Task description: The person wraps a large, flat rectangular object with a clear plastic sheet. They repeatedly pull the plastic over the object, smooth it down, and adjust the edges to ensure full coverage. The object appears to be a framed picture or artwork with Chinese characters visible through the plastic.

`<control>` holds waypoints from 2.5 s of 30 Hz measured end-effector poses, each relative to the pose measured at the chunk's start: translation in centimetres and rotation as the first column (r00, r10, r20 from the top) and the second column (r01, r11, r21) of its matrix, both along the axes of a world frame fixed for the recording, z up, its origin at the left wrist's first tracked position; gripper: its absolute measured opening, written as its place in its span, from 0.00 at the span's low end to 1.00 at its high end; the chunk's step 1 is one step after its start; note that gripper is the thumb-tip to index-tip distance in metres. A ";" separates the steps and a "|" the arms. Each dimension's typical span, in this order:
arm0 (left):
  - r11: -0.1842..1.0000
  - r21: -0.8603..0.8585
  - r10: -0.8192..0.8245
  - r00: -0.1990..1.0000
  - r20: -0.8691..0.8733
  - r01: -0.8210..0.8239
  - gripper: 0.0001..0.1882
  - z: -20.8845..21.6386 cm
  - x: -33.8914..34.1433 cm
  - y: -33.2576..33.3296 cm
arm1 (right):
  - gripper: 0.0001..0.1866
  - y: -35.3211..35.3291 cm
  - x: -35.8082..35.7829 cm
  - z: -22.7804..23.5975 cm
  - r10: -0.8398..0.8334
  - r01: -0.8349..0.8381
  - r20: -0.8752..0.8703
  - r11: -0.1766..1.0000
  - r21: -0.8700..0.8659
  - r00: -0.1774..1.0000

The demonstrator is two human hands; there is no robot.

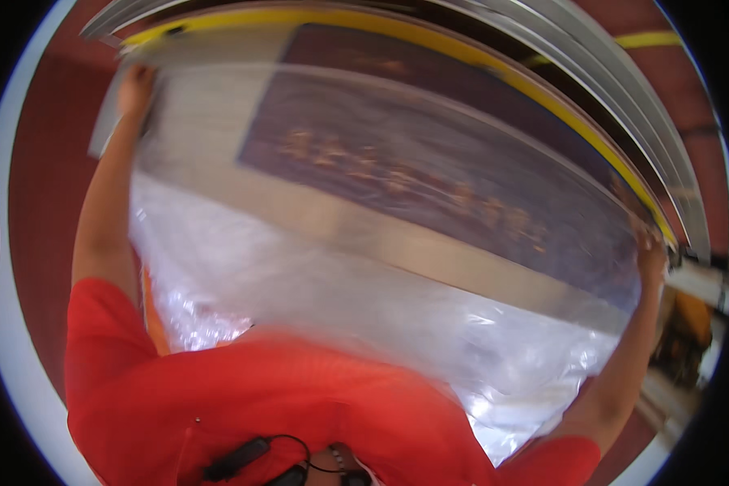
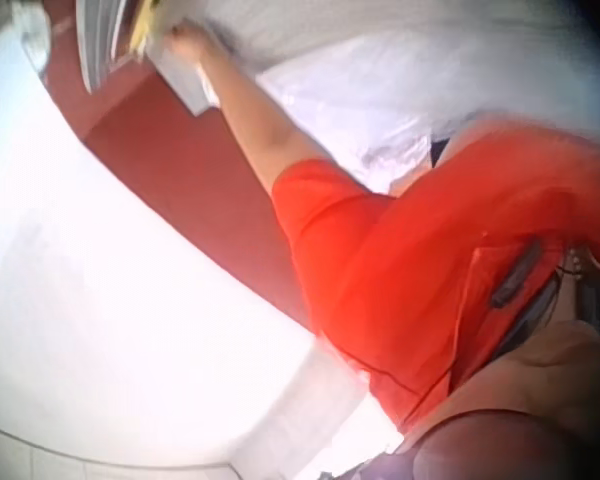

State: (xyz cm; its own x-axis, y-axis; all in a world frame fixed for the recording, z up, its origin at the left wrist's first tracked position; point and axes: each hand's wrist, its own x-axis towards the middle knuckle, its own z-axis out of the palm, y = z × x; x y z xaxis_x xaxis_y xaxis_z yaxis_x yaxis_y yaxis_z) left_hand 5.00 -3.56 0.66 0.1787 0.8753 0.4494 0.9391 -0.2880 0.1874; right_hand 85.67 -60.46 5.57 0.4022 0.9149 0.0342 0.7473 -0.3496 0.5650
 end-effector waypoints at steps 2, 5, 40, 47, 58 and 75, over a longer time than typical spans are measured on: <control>0.996 -0.023 0.085 0.996 -0.008 -0.085 0.15 0.9 -1.7 -0.9 | 0.17 10.7 -10.4 2.5 0.079 0.096 -0.455 0.933 0.347 0.887; 0.981 -0.061 0.181 0.983 -0.045 -0.183 0.14 1.9 -2.0 -3.2 | 0.14 22.0 -37.7 8.8 0.354 0.034 -0.923 0.932 0.362 0.149; 0.998 -0.064 -0.018 1.000 0.023 0.019 0.16 -4.8 -10.4 8.7 | 0.13 -5.9 -23.2 8.7 0.100 0.806 -0.891 0.391 0.444 0.443; 0.998 -0.049 -0.050 0.999 -0.004 0.050 0.14 -3.7 -8.4 5.7 | 0.16 -2.3 -23.9 7.0 -0.411 0.442 -0.280 0.896 0.053 0.867; 0.991 -0.076 -0.107 0.994 0.038 0.109 0.13 -1.4 -9.1 0.5 | 0.25 6.6 -19.6 0.5 -0.101 0.183 -0.196 0.867 0.463 0.975; 0.999 -0.039 0.023 0.926 0.377 -0.009 0.20 3.5 -9.8 5.5 | 0.10 8.0 -11.4 1.6 0.409 0.778 -0.816 0.310 0.546 0.409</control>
State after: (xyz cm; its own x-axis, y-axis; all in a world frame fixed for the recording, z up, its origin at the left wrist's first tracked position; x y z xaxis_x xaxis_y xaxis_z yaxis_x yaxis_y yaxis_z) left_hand -4.76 1.93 4.14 -0.0120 0.8935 0.4490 0.8016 -0.2598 0.5384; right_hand 74.26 -52.50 7.21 0.8928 0.4192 0.1650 0.3030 -0.2877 -0.9085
